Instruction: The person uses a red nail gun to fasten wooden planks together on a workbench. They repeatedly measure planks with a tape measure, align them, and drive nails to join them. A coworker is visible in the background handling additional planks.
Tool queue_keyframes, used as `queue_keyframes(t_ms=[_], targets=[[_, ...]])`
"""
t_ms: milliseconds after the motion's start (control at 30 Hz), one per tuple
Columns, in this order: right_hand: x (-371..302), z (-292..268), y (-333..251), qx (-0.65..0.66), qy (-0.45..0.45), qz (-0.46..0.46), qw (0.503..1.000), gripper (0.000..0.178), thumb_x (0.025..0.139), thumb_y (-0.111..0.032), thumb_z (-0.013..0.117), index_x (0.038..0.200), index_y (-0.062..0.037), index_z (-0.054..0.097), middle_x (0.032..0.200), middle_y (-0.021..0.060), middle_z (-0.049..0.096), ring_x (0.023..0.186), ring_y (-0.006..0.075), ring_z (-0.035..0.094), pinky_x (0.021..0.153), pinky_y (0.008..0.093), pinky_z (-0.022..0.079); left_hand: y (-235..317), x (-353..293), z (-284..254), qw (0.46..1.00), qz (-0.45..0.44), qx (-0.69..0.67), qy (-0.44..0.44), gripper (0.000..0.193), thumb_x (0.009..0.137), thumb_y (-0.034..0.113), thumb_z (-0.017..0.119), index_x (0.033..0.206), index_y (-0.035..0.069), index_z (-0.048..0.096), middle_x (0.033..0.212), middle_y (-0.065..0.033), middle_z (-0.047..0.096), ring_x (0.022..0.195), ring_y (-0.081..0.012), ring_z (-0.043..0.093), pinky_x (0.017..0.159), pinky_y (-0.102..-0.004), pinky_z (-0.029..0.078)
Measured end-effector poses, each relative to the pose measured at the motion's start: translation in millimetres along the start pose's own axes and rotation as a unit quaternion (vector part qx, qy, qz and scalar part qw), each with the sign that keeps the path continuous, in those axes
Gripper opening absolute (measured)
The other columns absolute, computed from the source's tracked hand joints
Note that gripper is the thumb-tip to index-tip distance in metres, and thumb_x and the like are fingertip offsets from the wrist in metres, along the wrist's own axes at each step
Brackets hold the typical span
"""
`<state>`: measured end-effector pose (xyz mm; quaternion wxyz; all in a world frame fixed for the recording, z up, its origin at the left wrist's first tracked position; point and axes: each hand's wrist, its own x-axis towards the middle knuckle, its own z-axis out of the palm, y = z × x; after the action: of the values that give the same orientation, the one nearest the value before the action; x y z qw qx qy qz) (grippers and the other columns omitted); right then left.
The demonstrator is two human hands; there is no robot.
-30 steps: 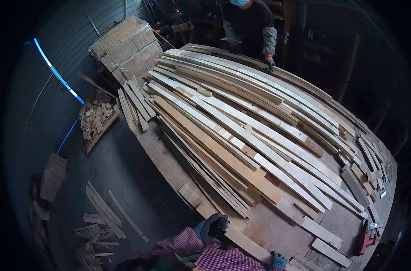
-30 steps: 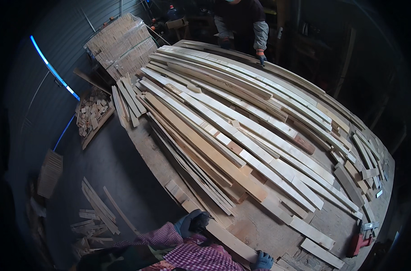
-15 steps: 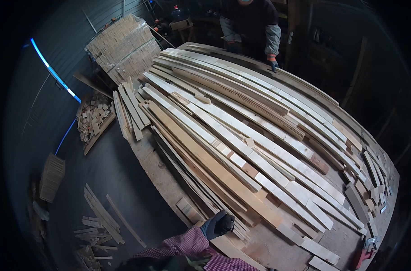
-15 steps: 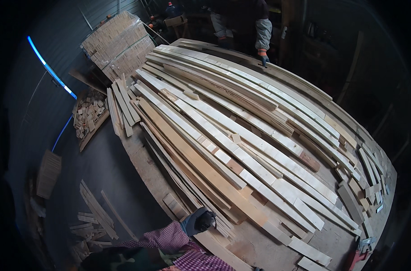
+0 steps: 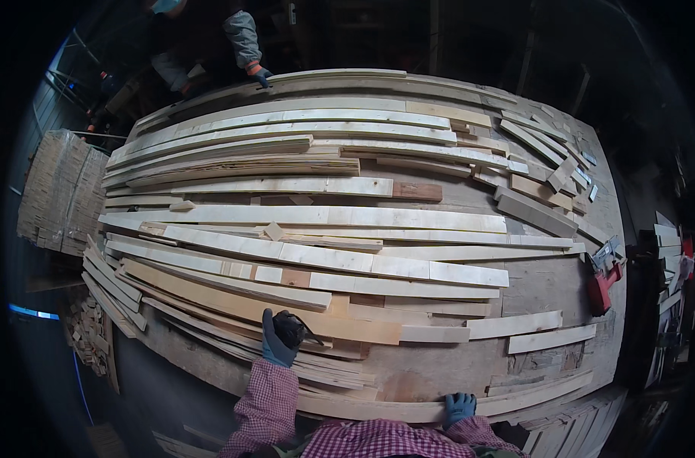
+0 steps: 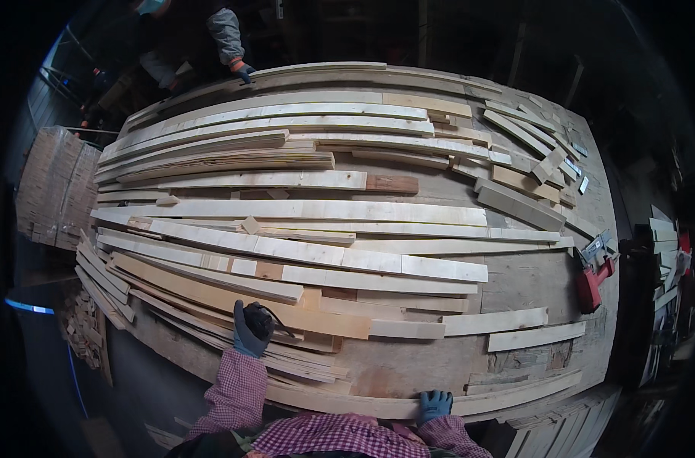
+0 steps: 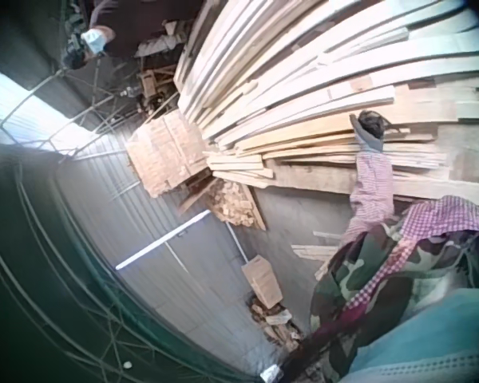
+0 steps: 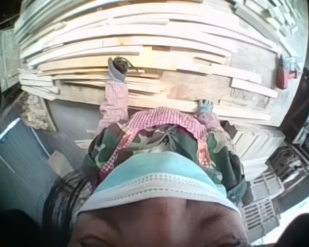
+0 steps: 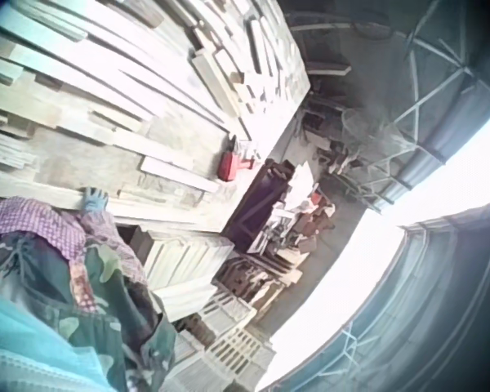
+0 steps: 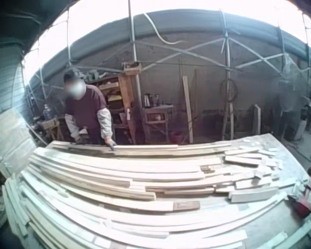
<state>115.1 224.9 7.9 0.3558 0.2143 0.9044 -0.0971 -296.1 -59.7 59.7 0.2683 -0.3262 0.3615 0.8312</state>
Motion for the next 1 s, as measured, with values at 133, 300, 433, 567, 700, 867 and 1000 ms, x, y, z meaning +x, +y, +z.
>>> queue_keyframes(t_ms=[133, 300, 433, 567, 700, 867, 1000], targets=[[16.8, -61.8, 14.6, 0.123, -0.139, -0.063, 0.981, 0.071, 0.066, -0.050, 0.072, 0.125, -0.0172, 0.051, 0.130, 0.0170, 0.046, 0.123, 0.0373, 0.040, 0.100, 0.0480, 0.036, 12.3, 26.8, -4.0, 0.996, -0.015, 0.082, 0.025, 0.048, 0.089, 0.055, 0.047, 0.085, 0.009, 0.060, 0.063, -0.0061, 0.059, 0.052, -0.0210, 0.058, 0.042, -0.0317, 0.048], [124.3, -245.5, 37.5, 0.349, 0.209, -0.121, 0.905, 0.043, 0.078, -0.022, 0.069, 0.117, -0.0087, 0.057, 0.112, 0.0136, 0.059, 0.106, 0.0294, 0.055, 0.092, 0.0381, 0.044, 20.3, 32.7, -13.9, 0.989, -0.099, 0.102, -0.035, 0.047, 0.091, 0.051, 0.046, 0.086, 0.007, 0.063, 0.072, -0.0103, 0.065, 0.059, -0.0259, 0.063, 0.048, -0.0390, 0.053], [261.1, -375.1, 50.4, 0.479, 0.318, -0.098, 0.812, 0.051, 0.082, -0.018, 0.068, 0.126, -0.0014, 0.048, 0.122, 0.0159, 0.055, 0.118, 0.0236, 0.050, 0.101, 0.0336, 0.038, 29.1, 30.0, -16.5, 0.977, -0.141, 0.160, -0.010, 0.046, 0.090, 0.047, 0.050, 0.091, 0.004, 0.064, 0.078, -0.0141, 0.066, 0.064, -0.0293, 0.065, 0.052, -0.0433, 0.055], [401.8, -455.5, 49.7, 0.370, 0.365, -0.087, 0.850, 0.062, 0.086, -0.037, 0.063, 0.133, -0.0024, 0.042, 0.130, 0.0201, 0.051, 0.120, 0.0303, 0.050, 0.102, 0.0372, 0.037, 26.7, 18.5, -1.0, 0.977, -0.139, 0.162, 0.024, 0.045, 0.091, 0.038, 0.053, 0.100, -0.007, 0.056, 0.077, -0.0160, 0.062, 0.058, -0.0246, 0.061, 0.049, -0.0373, 0.053], [538.6, -479.7, 99.9, 0.404, 0.424, -0.113, 0.803, 0.067, 0.088, -0.040, 0.060, 0.136, 0.0008, 0.037, 0.135, 0.0190, 0.046, 0.123, 0.0268, 0.047, 0.102, 0.0348, 0.037, 30.2, 15.9, -1.4, 0.981, -0.142, 0.134, 0.017, 0.032, 0.090, 0.026, 0.058, 0.091, -0.005, 0.058, 0.076, -0.0142, 0.063, 0.060, -0.0213, 0.062, 0.055, -0.0343, 0.053], [650.0, -490.3, 167.5, 0.422, 0.438, -0.081, 0.790, 0.073, 0.089, -0.039, 0.061, 0.141, 0.0019, 0.030, 0.143, 0.0171, 0.038, 0.130, 0.0266, 0.038, 0.108, 0.0332, 0.030, 35.3, 16.9, 19.8, 0.951, -0.136, 0.254, 0.107, 0.033, 0.091, 0.031, 0.057, 0.088, -0.002, 0.058, 0.075, -0.0126, 0.060, 0.062, -0.0232, 0.061, 0.056, -0.0372, 0.053], [690.0, -488.3, 152.3, 0.385, 0.404, -0.069, 0.827, 0.079, 0.086, -0.044, 0.063, 0.142, 0.0004, 0.028, 0.147, 0.0174, 0.031, 0.134, 0.0275, 0.032, 0.110, 0.0336, 0.025, 23.5, 10.7, 1.2, 0.970, -0.128, 0.181, 0.100, 0.032, 0.088, 0.030, 0.063, 0.092, -0.002, 0.064, 0.079, -0.0107, 0.066, 0.063, -0.0172, 0.063, 0.059, -0.0285, 0.053]])
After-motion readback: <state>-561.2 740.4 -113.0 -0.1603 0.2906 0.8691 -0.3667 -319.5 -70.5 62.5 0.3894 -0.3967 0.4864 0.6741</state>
